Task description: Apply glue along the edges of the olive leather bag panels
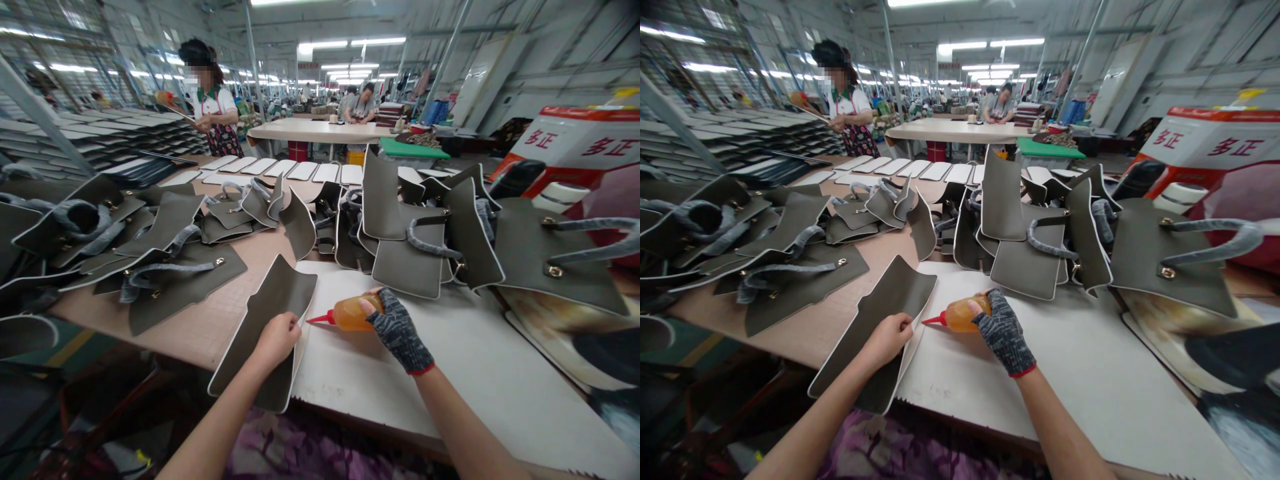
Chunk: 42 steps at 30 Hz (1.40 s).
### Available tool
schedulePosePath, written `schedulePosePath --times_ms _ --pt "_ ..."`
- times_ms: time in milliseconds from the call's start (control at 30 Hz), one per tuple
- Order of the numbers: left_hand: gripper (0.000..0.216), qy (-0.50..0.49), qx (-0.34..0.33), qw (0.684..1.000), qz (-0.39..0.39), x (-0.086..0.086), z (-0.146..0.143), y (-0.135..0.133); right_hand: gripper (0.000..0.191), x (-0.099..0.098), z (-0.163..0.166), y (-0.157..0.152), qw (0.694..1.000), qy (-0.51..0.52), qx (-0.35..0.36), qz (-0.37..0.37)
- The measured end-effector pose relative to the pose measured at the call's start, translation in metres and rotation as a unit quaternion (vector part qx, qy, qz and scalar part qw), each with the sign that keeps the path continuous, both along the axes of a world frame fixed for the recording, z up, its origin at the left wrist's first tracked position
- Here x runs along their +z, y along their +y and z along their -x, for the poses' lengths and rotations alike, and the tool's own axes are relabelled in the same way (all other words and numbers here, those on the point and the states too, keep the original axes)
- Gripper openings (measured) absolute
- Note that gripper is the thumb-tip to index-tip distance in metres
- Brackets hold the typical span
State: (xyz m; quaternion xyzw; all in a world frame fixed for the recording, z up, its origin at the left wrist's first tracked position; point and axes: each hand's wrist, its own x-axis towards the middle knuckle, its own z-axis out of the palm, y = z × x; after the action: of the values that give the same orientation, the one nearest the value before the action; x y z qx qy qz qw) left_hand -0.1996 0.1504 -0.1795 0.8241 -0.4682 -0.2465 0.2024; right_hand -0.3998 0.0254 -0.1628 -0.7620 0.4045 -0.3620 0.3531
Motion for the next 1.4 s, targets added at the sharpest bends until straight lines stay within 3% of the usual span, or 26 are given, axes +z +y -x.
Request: schedulePosePath --times_ms 667,900,1000,1100,1167,1233,1300,1400 --pt "0.016 -0.011 -0.003 1.000 0.013 0.002 0.006 0.004 0.026 0.003 0.025 0.054 0.990 -0.024 0.077 -0.117" --pt "0.016 -0.026 -0.012 0.999 0.017 0.002 0.007 0.006 0.027 0.005 0.032 0.050 0.970 -0.056 0.114 -0.206" --pt "0.023 -0.059 -0.051 0.996 0.039 0.003 0.009 0.010 0.024 -0.003 0.038 0.038 0.912 -0.198 0.088 -0.349" --pt "0.026 -0.149 -0.079 0.985 0.045 0.003 0.018 0.018 0.027 -0.019 0.049 0.024 0.790 -0.359 0.042 -0.496" --pt "0.027 -0.231 -0.081 0.969 0.039 0.000 0.026 0.022 0.037 -0.031 0.057 0.015 0.713 -0.451 0.058 -0.534" --pt "0.030 -0.297 -0.086 0.950 0.044 -0.005 0.032 0.023 0.044 -0.039 0.064 0.009 0.657 -0.515 0.088 -0.543" --pt "0.035 -0.334 -0.091 0.937 0.045 -0.010 0.034 0.019 0.046 -0.043 0.066 0.007 0.632 -0.543 0.089 -0.546" --pt "0.043 -0.361 -0.105 0.927 0.014 -0.014 0.030 0.003 0.044 -0.040 0.061 0.009 0.641 -0.530 0.076 -0.551"
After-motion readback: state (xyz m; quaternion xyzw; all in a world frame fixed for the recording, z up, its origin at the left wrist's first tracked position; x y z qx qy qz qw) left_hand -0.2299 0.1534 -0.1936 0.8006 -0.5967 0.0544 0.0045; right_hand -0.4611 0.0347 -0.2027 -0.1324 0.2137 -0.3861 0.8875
